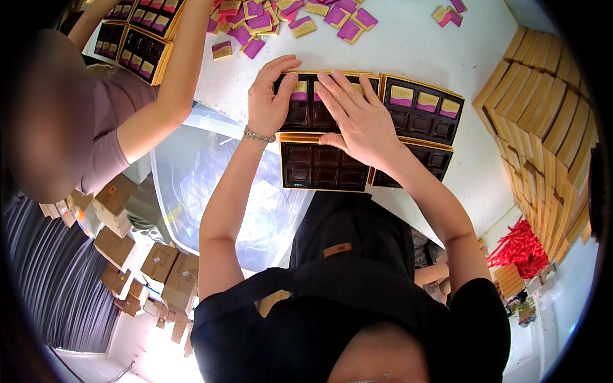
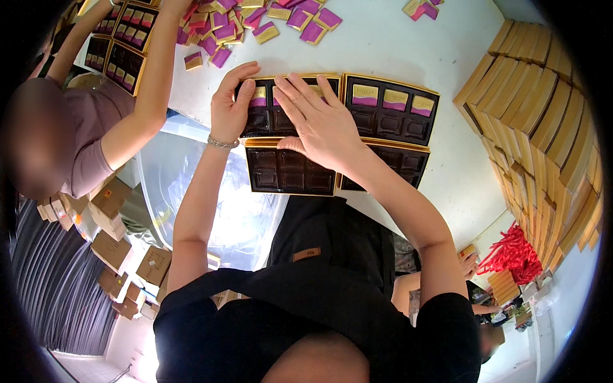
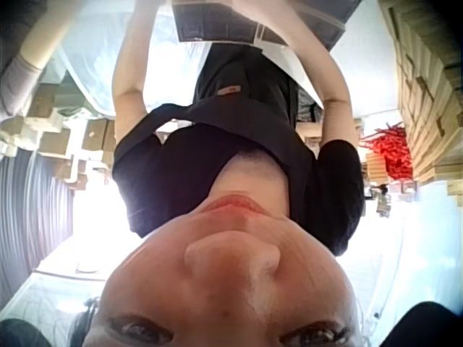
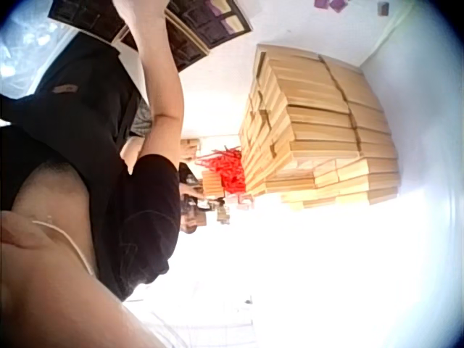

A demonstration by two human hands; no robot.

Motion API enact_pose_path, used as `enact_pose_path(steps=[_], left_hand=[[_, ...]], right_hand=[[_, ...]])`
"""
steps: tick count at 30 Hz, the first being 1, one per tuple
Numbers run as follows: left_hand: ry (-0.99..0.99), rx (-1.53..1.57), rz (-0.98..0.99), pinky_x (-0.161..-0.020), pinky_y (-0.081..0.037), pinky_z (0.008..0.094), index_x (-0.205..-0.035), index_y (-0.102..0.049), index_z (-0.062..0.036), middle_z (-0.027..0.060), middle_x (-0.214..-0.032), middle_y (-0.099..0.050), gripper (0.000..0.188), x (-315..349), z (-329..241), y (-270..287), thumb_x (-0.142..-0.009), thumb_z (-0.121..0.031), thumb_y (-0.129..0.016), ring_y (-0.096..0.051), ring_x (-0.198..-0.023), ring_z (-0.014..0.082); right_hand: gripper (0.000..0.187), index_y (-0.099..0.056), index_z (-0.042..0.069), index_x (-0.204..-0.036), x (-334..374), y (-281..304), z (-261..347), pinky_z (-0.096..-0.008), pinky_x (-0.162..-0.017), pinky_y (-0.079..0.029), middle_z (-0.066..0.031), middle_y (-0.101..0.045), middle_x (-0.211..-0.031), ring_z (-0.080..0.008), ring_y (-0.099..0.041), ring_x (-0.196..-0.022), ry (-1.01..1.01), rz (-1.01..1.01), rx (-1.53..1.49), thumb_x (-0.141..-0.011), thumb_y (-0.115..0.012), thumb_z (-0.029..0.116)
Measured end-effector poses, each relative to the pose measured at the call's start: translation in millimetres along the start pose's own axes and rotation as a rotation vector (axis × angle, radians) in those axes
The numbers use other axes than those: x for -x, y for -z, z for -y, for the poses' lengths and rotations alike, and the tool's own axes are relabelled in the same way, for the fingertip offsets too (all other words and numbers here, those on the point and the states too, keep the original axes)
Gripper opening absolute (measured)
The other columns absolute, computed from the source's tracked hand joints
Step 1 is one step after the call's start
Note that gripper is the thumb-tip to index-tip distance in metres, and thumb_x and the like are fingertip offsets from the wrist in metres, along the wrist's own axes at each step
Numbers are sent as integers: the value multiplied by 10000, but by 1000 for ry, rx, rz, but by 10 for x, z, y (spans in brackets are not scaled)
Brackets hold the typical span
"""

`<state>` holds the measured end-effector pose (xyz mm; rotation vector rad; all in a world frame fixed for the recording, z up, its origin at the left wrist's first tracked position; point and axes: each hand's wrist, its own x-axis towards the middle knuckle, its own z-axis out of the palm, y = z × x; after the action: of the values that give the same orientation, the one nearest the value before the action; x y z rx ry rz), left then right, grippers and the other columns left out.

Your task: The person places small pink and gold rectangular items into the compartments of black and gold makeup palettes. They arrange the items by hand, stacking the completed palettes on the table. The person also handles a clear plastic bin and stacks of empty palettes during the process.

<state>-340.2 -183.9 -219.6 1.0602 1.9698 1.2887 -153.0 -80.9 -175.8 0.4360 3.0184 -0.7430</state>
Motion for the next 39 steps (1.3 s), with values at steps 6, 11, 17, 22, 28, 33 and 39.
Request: enact_pose_path(steps=[6,11,17,22,28,33,39], left_hand=[[-182,-425,126,-898,-505,334,-1110,-698,-84,45,-1141,-688,234,-788,-101,124,-885,-145,-672,-642,-1058,200],[-940,-615,245,-836,-495,438,-1086,-661,-101,119,-1020,-619,329,-1461,106,-347,-787,-230,-709,-592,-978,318],[-1000,-804,238,-806,-560,326,-1109,-669,-95,42,-1097,-682,289,-1468,197,-439,-821,-120,-684,-643,-989,233],[-275,-532,221,-804,-528,386,-1091,-670,-88,93,-1031,-651,273,-1202,-358,-252,-833,-177,-678,-633,-943,275],[229,288,152,-685,-538,214,-1119,-668,21,47,-916,-696,218,-135,-713,123,-911,-29,-623,-646,-831,79],[248,-38,131,-748,-571,238,-1051,-720,-33,75,-1051,-654,226,932,-603,255,-842,46,-688,-640,-873,121],[-27,-441,25,-731,-520,307,-1017,-751,-109,76,-1100,-636,292,1252,-493,150,-765,39,-736,-608,-964,215]], right_hand=[[275,-639,89,-1182,-597,318,-1015,-388,-770,-530,-104,-674,-1100,-285,-661,-911,-62,-396,-72,-908,-637,116],[134,-661,-35,-1000,-970,263,-1438,-300,-676,-529,-94,-688,-879,-163,-647,-755,316,-437,268,-930,-600,61],[266,-644,76,-1188,-728,104,-1801,-310,-744,-525,-123,-689,-1003,-205,-677,-843,-57,-230,-121,-923,-621,91],[175,-688,9,-1058,-731,311,-1508,-352,-827,-545,-105,-696,-1029,-242,-661,-921,-485,-145,-835,-908,-624,73],[269,-650,70,-1208,-110,595,-803,-286,-751,-530,-121,-687,-980,-153,-670,-861,-323,-158,-857,-945,-602,96],[254,-655,33,-1086,594,160,106,-328,-650,-518,-93,-627,-893,-222,-636,-740,-135,-247,-615,-841,-648,-36],[338,-635,30,-1082,717,-261,474,-372,-715,-527,-121,-609,-1041,-288,-630,-851,-106,-319,-453,-760,-690,-57]])
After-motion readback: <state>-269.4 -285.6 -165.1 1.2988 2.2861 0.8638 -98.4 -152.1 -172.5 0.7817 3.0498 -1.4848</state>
